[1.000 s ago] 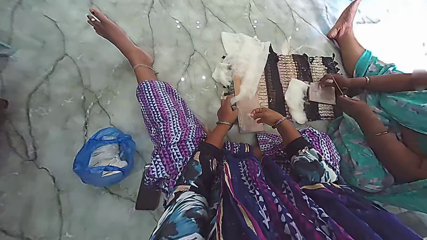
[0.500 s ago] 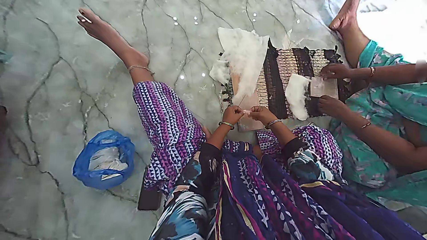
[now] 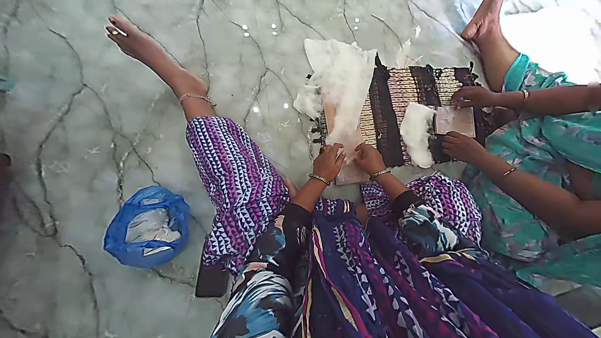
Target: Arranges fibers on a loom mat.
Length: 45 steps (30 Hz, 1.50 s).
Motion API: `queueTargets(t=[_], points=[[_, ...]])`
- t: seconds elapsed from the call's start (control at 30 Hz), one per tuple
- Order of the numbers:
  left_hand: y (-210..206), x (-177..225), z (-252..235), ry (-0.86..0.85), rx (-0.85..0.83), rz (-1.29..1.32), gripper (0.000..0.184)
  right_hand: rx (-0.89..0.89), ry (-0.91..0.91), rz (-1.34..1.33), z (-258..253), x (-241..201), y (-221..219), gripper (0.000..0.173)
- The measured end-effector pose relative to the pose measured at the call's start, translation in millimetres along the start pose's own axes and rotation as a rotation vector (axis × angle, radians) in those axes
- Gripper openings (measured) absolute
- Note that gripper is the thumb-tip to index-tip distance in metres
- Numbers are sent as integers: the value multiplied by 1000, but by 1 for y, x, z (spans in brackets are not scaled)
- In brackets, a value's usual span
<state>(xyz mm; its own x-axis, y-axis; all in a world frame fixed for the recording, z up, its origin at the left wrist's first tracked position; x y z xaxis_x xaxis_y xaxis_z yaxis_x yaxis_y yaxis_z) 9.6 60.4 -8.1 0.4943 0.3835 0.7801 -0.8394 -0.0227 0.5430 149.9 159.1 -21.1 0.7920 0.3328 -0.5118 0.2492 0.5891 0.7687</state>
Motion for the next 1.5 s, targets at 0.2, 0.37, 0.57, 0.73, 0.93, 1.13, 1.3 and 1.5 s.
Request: queueTargets(t=[0.2, 0.37, 0.57, 0.73, 0.93, 1.13, 1.3, 1.5], points=[[-27, -4, -1, 134, -259, -226, 45, 5, 34, 27, 3, 4, -4, 26], [12, -31, -7, 396, 36, -181, 41, -15, 41, 59, 5, 4, -6, 20], [44, -42, -1, 500, 301, -87, 64, 4, 14, 53, 5, 5, -3, 26], [3, 2, 12, 33, 290, -103, 35, 52, -14, 48, 7, 7, 0, 41], [-27, 1, 9, 168, -93, -225, 41, 48, -50, 57, 7, 7, 2, 46], [-37, 5, 9, 138, -154, -273, 52, 56, -29, 63, 7, 6, 2, 45], [-38, 5, 17, 152, -164, -242, 47, 59, -28, 84, 8, 6, 2, 45], [-42, -12, 9, 227, -171, -255, 50, 28, -10, 131, 8, 6, 0, 38]])
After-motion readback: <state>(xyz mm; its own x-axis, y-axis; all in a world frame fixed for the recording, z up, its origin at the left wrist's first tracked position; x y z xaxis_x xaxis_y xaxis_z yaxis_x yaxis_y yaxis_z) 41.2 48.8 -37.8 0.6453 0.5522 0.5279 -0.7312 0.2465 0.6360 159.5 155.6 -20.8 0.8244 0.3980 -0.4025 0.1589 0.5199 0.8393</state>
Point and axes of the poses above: each hand's wrist, its own z-axis away from the middle knuckle, its own y-axis out of the back of the hand, x = y × z, the point moved 5 cm from there along -z, towards the middle knuckle, and after that the axes turned 5 degrees about y, right-handed, at the moved point
